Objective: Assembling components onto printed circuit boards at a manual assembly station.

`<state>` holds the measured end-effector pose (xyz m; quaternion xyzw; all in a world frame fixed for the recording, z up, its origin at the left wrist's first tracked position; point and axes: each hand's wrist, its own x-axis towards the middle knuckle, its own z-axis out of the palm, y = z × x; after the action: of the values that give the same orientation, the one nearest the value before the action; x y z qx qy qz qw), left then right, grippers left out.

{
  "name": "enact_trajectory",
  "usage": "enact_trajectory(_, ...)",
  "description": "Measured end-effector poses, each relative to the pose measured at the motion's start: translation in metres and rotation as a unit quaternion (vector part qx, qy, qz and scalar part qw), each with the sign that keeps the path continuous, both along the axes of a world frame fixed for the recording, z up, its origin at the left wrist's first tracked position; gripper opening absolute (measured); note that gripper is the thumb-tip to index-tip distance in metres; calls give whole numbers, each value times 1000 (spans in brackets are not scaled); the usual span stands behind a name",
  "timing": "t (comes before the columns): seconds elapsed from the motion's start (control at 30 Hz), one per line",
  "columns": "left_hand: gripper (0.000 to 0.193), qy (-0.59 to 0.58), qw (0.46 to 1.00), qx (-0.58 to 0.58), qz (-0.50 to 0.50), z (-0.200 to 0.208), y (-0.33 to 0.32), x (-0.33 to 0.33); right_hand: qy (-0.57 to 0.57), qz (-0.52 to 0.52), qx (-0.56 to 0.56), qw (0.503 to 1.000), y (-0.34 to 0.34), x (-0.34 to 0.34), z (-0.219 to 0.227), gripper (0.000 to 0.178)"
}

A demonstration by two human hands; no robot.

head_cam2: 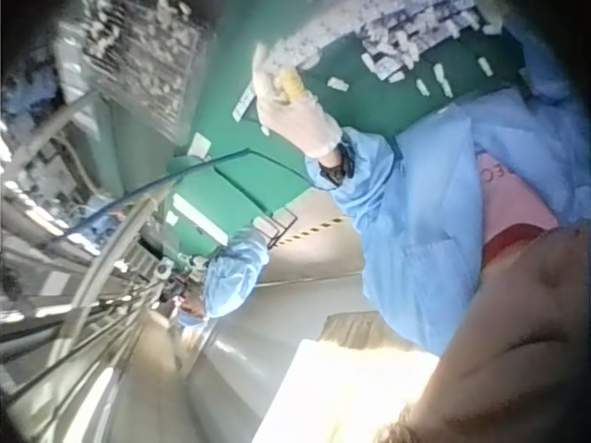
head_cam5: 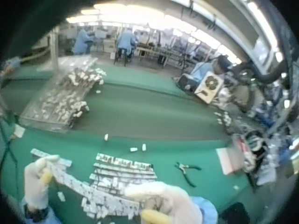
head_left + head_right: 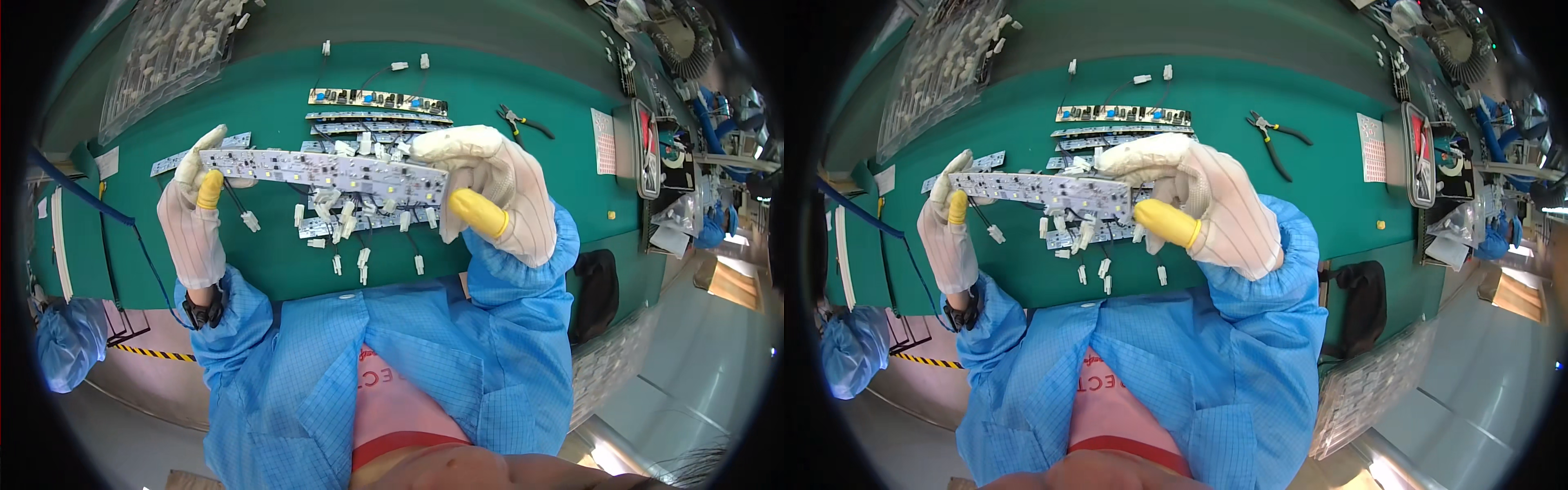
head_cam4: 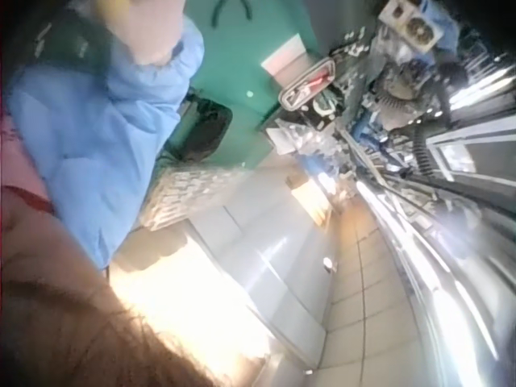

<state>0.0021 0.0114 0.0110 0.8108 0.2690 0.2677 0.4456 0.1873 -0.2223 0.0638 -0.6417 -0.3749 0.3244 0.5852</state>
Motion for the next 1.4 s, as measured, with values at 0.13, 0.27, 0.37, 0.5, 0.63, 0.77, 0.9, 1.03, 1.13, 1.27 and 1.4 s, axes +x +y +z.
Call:
enact_trajectory(0.13, 58, -56, 997, -44, 15, 4, -7, 2, -8, -9, -4, 1000, 1, 8, -12, 50)
enact_trajectory(0.27, 53, -97, 991, -90, -31, 9, -10, -7, -49, -32, 10, 998, 6, 14, -24, 50)
enact_trajectory(0.37, 51, -125, 984, -109, -63, 7, -13, -10, -50, -68, 6, 996, 11, 14, -26, 52)
enact_trajectory(0.5, 52, -136, 978, -112, -113, 14, -14, -14, -52, -45, -21, 997, 12, 27, -34, 32)
enact_trajectory(0.63, 52, -300, 924, -166, -170, 5, -20, -3, -96, -26, -100, 990, 22, 29, -37, 32)
enact_trajectory(0.77, 49, -212, 938, -182, -205, -8, -2, -11, -104, -127, -42, 985, 31, 16, -45, 50)
enact_trajectory(0.9, 43, -165, 963, -181, -112, -13, -4, -11, -56, -118, -79, 988, 19, 19, -39, 45)
enact_trajectory(1.03, 32, -138, 982, -110, -63, -21, -2, 1, 7, -59, -8, 998, 8, 14, -31, 48)
enact_trajectory(1.13, 24, -96, 994, -53, -10, -23, 5, 2, 80, 37, -3, 996, 3, 17, -29, 53)
enact_trajectory(1.27, 32, -15, 996, -60, 71, -5, -6, 3, 149, 38, 22, 988, 8, 19, -32, 45)
enact_trajectory(1.4, 49, 8, 998, 47, 47, -17, 3, -7, 167, 61, -19, 984, 7, 27, -41, 53)
